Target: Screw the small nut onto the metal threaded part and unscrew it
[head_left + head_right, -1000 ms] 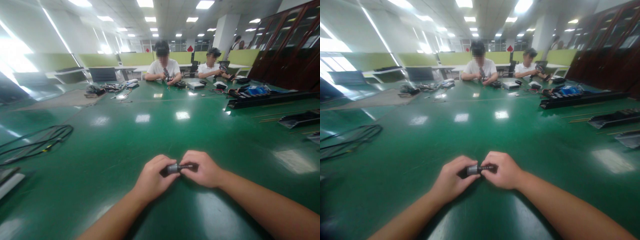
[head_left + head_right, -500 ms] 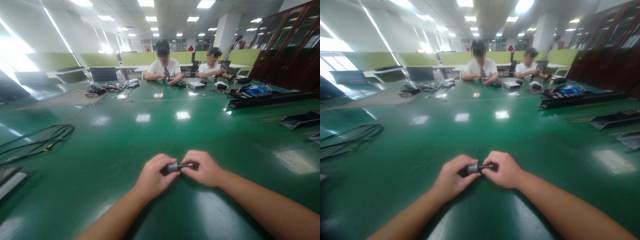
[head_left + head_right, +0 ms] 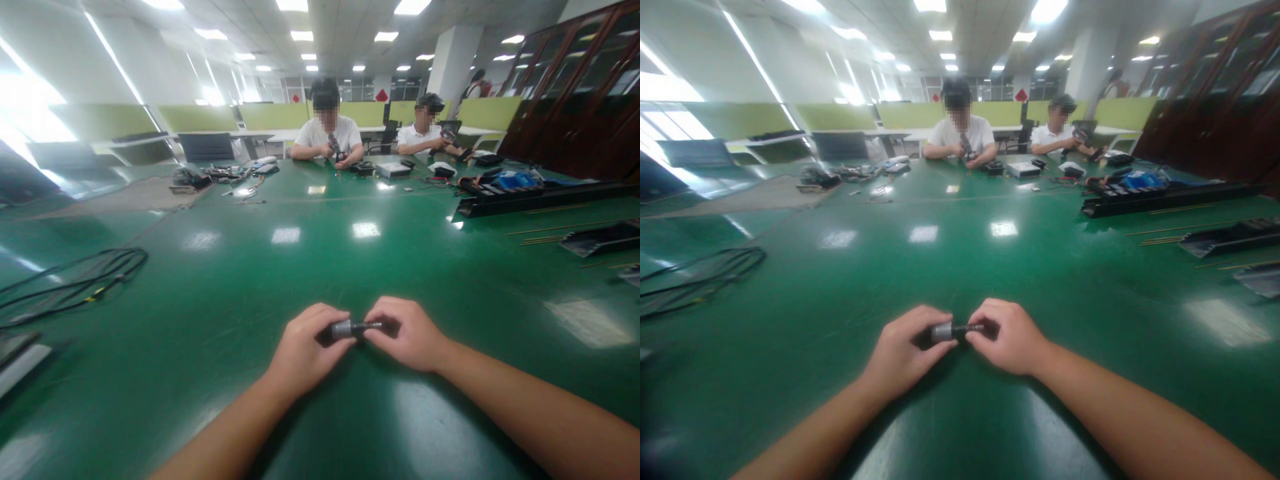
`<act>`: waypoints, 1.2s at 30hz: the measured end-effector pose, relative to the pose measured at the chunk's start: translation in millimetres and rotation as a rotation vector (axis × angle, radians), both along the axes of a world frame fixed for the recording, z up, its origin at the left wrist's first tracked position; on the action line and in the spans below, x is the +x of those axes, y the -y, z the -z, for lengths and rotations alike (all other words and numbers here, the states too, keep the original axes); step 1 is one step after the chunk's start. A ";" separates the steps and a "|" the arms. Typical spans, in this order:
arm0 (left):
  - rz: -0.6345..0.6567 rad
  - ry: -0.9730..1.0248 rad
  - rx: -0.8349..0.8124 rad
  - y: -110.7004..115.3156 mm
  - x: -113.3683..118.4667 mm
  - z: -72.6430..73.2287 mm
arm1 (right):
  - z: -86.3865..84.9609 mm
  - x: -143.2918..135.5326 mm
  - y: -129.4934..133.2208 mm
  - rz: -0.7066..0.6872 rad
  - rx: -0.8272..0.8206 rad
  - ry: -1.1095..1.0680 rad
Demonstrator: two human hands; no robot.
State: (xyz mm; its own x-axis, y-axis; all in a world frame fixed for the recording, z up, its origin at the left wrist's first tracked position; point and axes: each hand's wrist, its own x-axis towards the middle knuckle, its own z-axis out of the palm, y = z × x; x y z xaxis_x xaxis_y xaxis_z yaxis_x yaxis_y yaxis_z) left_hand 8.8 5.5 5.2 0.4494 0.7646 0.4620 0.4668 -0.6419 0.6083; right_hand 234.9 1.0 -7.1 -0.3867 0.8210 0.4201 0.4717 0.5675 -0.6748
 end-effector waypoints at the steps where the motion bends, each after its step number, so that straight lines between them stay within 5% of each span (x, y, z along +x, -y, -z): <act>1: -0.004 -0.003 0.000 0.0 -0.3 0.1 | -0.3 0.0 0.2 0.004 -0.002 -0.001; 36: -0.125 -0.010 -0.024 -5.4 -5.5 -1.6 | 0.5 2.8 -3.2 0.157 -0.042 -0.065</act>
